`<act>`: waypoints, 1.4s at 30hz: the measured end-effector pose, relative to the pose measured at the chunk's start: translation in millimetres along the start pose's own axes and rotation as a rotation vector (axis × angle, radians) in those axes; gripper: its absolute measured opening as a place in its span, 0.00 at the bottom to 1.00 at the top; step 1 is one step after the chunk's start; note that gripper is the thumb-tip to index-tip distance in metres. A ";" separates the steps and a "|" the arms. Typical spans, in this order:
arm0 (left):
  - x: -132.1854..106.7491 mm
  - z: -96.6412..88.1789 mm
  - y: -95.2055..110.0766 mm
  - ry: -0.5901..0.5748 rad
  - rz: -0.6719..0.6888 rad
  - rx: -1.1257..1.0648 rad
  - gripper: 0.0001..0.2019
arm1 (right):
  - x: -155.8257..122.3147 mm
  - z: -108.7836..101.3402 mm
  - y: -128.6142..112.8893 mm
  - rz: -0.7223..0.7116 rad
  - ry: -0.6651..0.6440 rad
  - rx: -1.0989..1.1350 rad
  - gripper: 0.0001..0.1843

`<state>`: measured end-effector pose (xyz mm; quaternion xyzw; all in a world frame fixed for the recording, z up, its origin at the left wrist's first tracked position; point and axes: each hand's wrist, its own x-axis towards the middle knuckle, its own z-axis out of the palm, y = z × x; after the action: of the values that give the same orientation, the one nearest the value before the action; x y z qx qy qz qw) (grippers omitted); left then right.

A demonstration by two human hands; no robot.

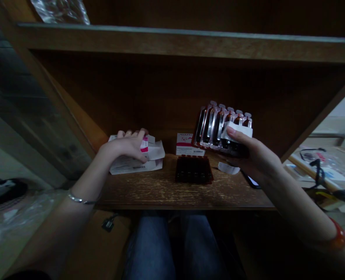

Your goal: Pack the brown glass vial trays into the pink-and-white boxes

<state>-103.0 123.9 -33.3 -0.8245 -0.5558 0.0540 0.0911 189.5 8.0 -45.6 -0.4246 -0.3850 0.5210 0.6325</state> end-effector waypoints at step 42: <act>-64.3 -9.9 117.2 0.756 0.362 -0.171 0.43 | -10.9 15.1 30.0 -0.159 -0.304 -0.380 0.22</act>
<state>-19.0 20.6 -49.1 -0.8750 -0.3323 -0.2833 0.2091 163.8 2.3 -69.0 -0.4211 -0.5989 0.4455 0.5153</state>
